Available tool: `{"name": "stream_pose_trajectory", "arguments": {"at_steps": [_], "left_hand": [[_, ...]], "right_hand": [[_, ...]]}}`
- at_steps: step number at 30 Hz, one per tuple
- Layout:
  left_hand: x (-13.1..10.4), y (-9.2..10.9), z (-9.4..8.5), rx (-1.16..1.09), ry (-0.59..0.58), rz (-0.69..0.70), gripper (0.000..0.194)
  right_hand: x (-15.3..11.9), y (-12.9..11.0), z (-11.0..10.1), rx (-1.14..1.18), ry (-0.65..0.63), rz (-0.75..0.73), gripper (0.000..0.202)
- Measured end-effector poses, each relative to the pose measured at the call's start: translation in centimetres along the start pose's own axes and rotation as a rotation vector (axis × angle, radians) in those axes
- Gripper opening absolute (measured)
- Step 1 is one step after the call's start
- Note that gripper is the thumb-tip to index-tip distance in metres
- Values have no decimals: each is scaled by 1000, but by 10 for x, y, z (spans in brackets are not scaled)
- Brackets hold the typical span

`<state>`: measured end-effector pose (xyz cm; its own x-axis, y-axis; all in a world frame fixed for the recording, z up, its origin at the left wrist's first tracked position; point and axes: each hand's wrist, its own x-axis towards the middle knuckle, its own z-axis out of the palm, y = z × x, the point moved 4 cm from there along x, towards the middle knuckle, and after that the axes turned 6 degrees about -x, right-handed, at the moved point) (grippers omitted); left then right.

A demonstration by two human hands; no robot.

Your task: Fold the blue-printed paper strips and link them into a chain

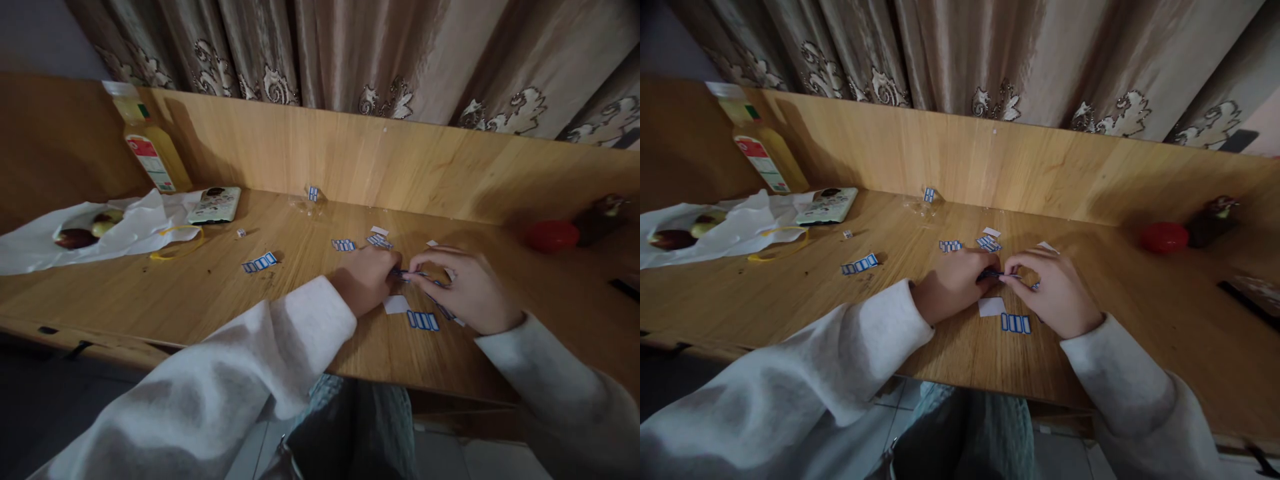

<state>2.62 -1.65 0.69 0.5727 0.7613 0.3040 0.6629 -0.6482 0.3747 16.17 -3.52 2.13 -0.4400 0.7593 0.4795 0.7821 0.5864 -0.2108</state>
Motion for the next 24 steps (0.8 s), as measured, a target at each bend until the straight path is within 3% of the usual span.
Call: {"name": "stream_pose_trajectory", "arguments": {"at_steps": [4,8,13,17,20,24], "left_hand": [[0,0,0,10,5,-4,15],[0,0,0,19,-2,2,13],[1,-1,1,-38,6,24,14],[1,-3,3,-85,-3,57,16],[2,-5,4,-115,-11,79,15],[2,-7,4,-107,0,54,15]], "right_hand": [[-1,15,9,27,-18,14,6],[-6,30,17,186,9,133,7],[-6,28,25,342,-68,167,18],[-6,29,29,312,-95,200,10],[-8,30,30,317,-97,227,14],[-9,20,18,178,-11,126,26]]}}
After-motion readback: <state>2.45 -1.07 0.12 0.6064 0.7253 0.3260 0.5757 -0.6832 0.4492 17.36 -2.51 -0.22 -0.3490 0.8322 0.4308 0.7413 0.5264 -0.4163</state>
